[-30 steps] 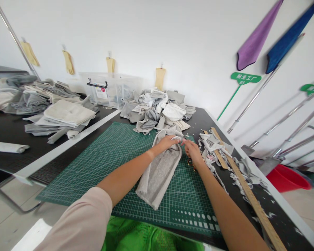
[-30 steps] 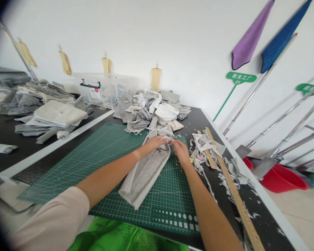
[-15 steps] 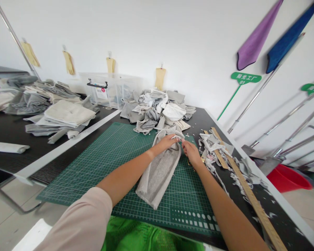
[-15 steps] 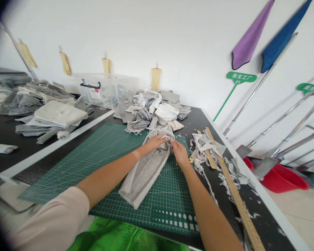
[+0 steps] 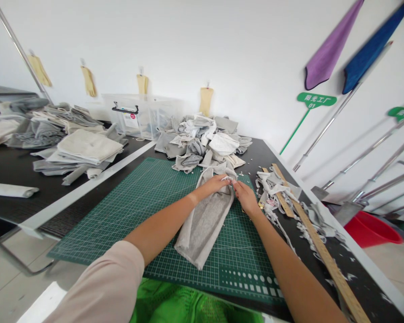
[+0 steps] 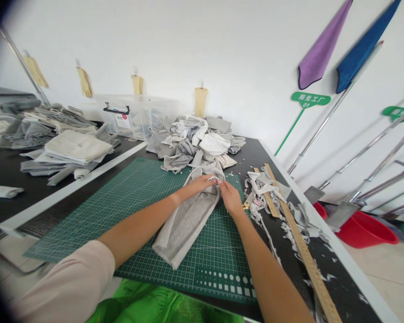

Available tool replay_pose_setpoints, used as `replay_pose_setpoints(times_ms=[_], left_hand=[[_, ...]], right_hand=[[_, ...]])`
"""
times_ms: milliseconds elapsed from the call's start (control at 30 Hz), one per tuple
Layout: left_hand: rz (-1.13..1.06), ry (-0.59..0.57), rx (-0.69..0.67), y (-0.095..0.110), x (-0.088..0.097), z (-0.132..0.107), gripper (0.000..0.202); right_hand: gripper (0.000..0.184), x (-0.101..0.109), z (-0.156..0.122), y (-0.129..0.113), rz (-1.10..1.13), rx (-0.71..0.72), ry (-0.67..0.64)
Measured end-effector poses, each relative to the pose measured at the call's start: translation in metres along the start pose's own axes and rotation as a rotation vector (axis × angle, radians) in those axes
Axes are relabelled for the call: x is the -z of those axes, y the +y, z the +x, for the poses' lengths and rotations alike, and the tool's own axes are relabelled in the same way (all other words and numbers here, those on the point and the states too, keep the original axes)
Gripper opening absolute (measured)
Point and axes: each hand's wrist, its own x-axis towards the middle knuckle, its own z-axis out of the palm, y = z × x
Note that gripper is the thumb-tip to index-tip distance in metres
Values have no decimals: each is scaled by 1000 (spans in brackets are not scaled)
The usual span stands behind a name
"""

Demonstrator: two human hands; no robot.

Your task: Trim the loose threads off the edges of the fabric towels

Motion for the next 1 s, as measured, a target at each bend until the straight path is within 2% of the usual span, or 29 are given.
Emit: replay_pose_setpoints(times_ms=[267, 767, 1000], left_hand=[[-34, -24, -30, -7, 0, 1, 34], [79, -35, -58, -4, -1, -1, 49], [84, -51, -110, -10, -1, 1, 45]], right_hand=[[60, 2, -3, -5, -37, 16, -25], [58, 2, -4, -5, -9, 39, -18], [57, 2, -2, -3, -49, 69, -11]])
